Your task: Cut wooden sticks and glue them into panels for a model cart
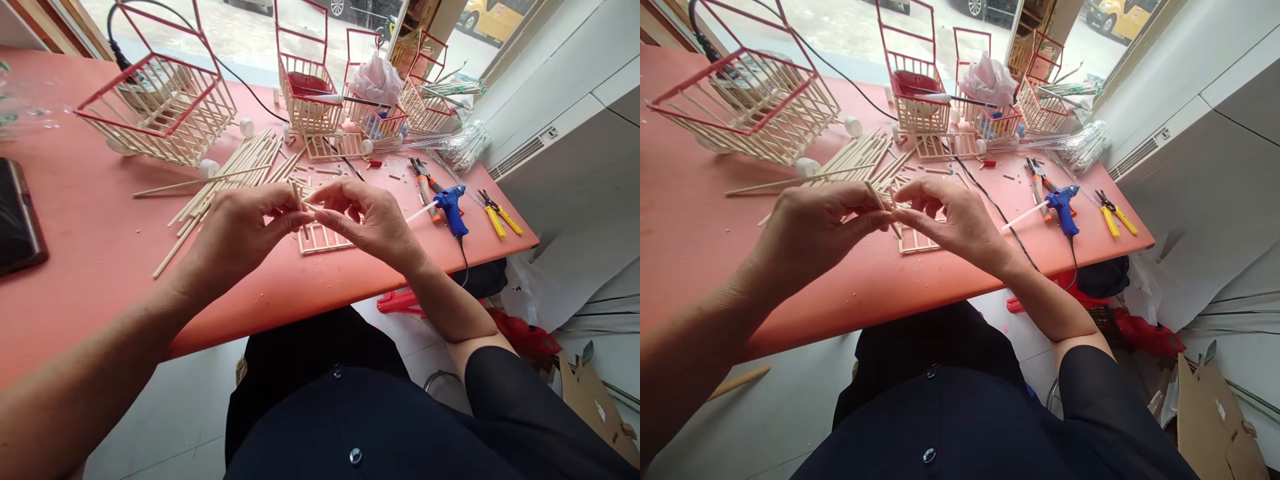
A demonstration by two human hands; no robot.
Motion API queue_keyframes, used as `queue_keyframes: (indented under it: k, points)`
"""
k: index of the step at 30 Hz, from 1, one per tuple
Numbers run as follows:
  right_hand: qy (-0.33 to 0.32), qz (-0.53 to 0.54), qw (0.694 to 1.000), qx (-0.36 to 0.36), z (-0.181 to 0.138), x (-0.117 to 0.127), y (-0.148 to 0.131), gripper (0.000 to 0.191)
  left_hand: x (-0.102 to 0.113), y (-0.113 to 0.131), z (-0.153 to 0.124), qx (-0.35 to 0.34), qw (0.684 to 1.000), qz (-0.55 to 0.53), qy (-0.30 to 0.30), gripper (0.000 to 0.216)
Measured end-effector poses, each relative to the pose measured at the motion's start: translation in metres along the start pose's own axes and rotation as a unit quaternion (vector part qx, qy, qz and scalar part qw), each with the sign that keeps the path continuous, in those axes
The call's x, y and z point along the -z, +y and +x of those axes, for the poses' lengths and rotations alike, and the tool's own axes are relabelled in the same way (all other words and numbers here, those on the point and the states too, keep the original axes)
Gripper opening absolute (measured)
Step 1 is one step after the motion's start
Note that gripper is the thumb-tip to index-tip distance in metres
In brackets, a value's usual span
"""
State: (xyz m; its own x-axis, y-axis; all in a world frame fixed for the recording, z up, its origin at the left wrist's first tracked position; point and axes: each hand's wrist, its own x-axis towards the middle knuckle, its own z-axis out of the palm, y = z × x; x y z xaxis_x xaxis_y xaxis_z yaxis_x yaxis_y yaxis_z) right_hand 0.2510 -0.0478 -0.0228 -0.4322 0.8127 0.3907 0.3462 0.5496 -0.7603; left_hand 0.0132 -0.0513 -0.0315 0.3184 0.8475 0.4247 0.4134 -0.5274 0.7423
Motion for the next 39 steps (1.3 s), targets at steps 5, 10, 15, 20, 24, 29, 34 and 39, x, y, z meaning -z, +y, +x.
queue_keyframes:
  k: [5, 10, 15, 20, 24, 29, 34, 39]
  points:
    - [0.022, 0.015, 1.000, -0.012, 0.003, -0.016, 0.005, 0.057, -0.001, -0.001, 0.000, -0.060, 0.998, 0.036, -0.011, 0.038]
    - [0.025, 0.030, 0.999, -0.024, 0.002, -0.025, 0.011, 0.057, -0.004, -0.002, -0.001, -0.074, 0.996, 0.045, -0.024, 0.037]
    - [0.024, 0.036, 0.999, -0.024, -0.001, -0.030, 0.016, 0.056, -0.003, -0.002, -0.004, -0.026, 0.999, 0.025, -0.034, 0.031]
    - [0.025, 0.019, 0.999, -0.040, -0.003, -0.034, 0.017, 0.052, -0.002, -0.004, -0.005, 0.000, 0.999, 0.008, -0.043, 0.030]
    - [0.034, 0.008, 0.999, -0.032, -0.004, -0.036, 0.017, 0.050, 0.000, -0.006, -0.003, -0.008, 0.999, 0.019, -0.049, 0.021]
    - [0.048, -0.017, 0.999, -0.004, -0.007, -0.036, 0.017, 0.046, 0.008, -0.008, 0.001, -0.001, 0.995, 0.034, -0.098, 0.018]
    - [0.049, -0.042, 0.998, -0.011, -0.009, -0.036, 0.014, 0.045, 0.011, -0.015, 0.001, -0.003, 0.992, 0.074, -0.102, 0.020]
    - [0.049, -0.046, 0.998, 0.008, -0.011, -0.036, 0.013, 0.040, 0.008, -0.021, 0.001, 0.005, 0.988, 0.096, -0.118, 0.019]
